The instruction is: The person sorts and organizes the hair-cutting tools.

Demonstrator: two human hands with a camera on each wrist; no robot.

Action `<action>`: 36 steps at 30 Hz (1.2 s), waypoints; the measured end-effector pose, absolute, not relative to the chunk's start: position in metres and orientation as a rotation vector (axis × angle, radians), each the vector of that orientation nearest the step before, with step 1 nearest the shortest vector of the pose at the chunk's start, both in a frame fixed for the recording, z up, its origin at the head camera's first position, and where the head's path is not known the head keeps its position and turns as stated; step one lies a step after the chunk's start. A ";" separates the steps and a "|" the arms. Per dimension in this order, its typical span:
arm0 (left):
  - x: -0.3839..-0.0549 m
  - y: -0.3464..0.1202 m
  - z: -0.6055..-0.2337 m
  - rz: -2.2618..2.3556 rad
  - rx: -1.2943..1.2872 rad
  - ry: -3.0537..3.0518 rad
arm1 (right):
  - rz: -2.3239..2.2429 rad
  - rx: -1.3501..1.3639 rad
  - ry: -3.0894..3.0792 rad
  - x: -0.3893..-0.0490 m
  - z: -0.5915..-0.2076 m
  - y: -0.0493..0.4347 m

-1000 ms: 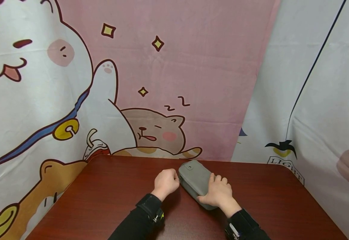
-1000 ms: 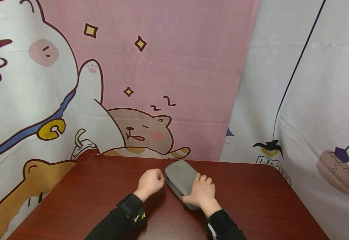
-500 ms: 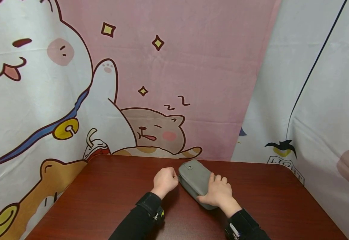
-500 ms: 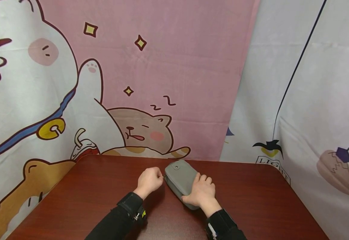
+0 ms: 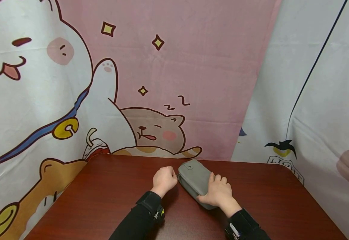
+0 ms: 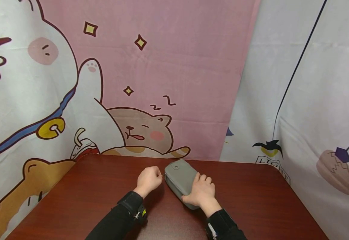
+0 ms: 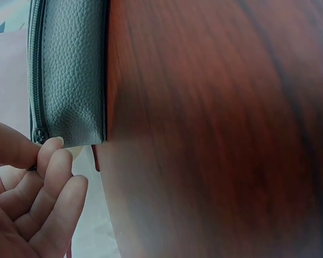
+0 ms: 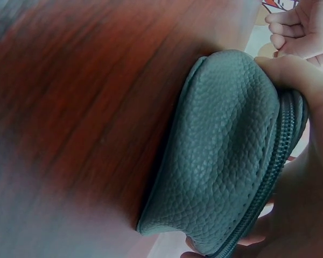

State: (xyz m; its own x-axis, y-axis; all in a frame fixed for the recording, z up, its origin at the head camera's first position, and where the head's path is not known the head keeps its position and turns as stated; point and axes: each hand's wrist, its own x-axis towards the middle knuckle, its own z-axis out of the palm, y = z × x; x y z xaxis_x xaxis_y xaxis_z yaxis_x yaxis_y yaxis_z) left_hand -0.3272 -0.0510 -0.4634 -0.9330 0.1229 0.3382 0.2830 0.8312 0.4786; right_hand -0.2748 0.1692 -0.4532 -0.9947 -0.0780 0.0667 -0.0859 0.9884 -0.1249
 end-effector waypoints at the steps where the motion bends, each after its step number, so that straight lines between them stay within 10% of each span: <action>1: -0.327 -0.051 -0.463 -0.776 -0.307 -2.718 | 0.199 0.130 -3.071 -0.275 -0.453 0.169; 36: -0.281 -0.071 -0.463 -0.909 -0.550 -2.721 | 0.411 0.739 -3.018 -0.292 -0.452 0.218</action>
State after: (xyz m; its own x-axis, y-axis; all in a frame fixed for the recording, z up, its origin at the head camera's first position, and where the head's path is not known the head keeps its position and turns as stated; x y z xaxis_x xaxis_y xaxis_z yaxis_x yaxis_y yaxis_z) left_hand -0.2807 -0.0708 -0.4633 -0.9056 0.2785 0.3198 0.4148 0.7387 0.5312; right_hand -0.2917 0.2178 -0.4516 -0.8888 -0.4530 0.0689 -0.4549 0.8545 -0.2506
